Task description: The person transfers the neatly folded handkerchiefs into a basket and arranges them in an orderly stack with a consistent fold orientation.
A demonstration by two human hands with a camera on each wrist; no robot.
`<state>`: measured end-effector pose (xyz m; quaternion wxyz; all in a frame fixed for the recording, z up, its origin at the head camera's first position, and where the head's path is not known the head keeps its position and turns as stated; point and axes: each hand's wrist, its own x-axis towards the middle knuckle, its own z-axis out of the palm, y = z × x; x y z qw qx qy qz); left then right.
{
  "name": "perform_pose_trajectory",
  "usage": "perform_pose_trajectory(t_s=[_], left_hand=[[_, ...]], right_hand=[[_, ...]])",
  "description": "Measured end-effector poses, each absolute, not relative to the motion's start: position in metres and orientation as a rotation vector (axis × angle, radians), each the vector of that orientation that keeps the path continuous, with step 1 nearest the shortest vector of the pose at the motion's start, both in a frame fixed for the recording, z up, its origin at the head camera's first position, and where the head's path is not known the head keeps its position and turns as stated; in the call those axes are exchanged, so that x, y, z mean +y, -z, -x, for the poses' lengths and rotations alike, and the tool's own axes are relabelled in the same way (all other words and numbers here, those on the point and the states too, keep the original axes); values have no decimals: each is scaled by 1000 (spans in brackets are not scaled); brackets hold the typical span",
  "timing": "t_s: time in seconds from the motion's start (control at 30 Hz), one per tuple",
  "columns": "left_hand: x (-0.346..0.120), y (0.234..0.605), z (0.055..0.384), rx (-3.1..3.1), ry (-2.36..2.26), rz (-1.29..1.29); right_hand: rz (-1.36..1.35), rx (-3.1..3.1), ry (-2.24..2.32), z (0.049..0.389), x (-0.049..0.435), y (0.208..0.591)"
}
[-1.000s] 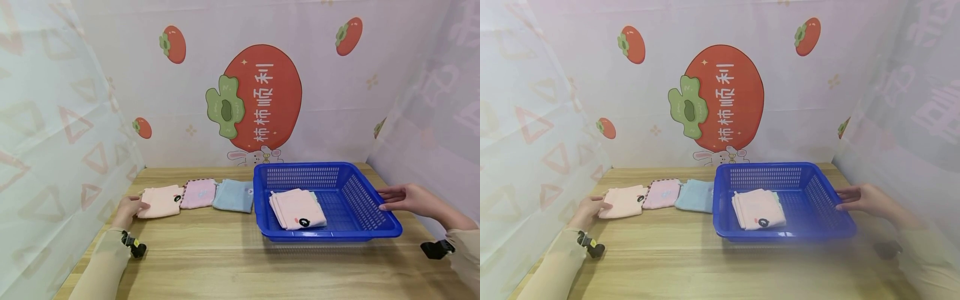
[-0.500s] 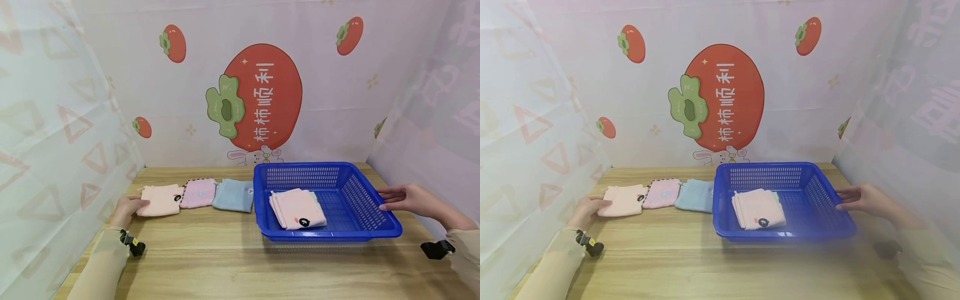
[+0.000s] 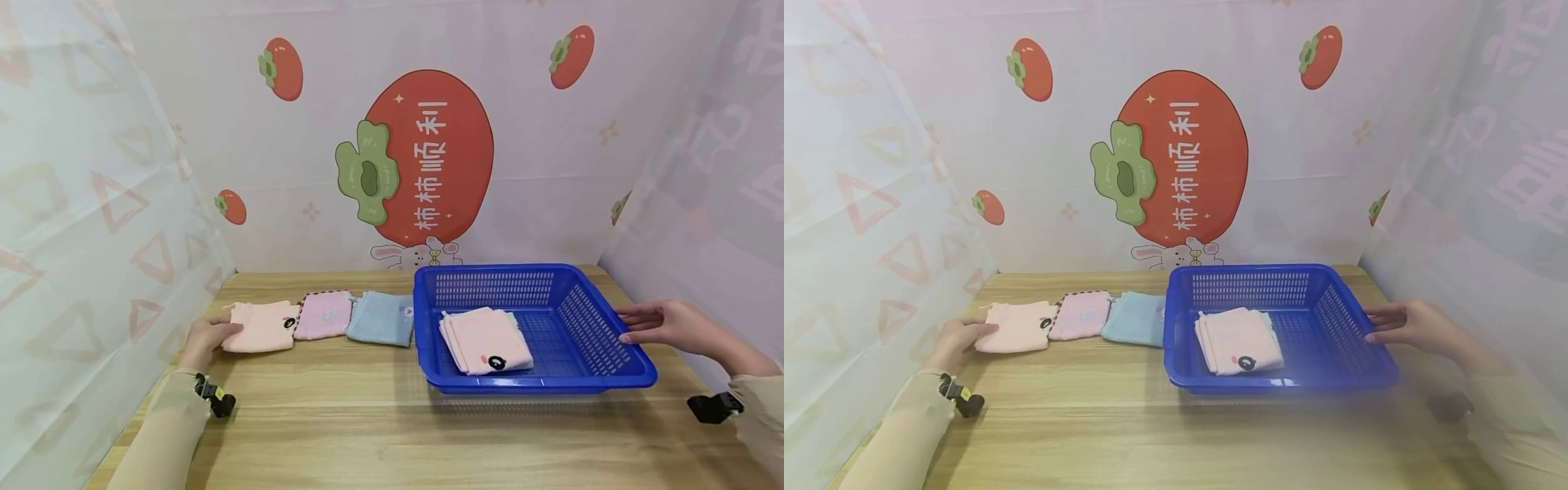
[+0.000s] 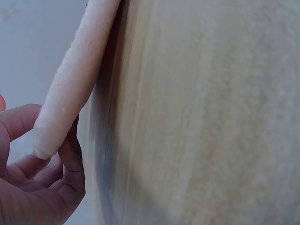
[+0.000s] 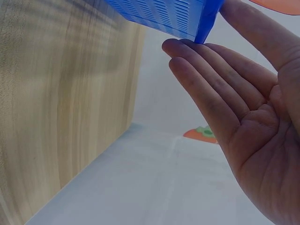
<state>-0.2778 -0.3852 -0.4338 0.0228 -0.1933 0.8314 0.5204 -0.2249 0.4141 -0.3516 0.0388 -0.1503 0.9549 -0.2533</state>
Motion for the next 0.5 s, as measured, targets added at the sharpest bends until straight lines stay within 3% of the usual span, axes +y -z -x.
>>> perform_pose_trajectory(t_s=[0.5], left_hand=[[-391, 424, 270, 2584, -1628, 538]], right_hand=[[467, 2931, 786, 224, 412, 351]])
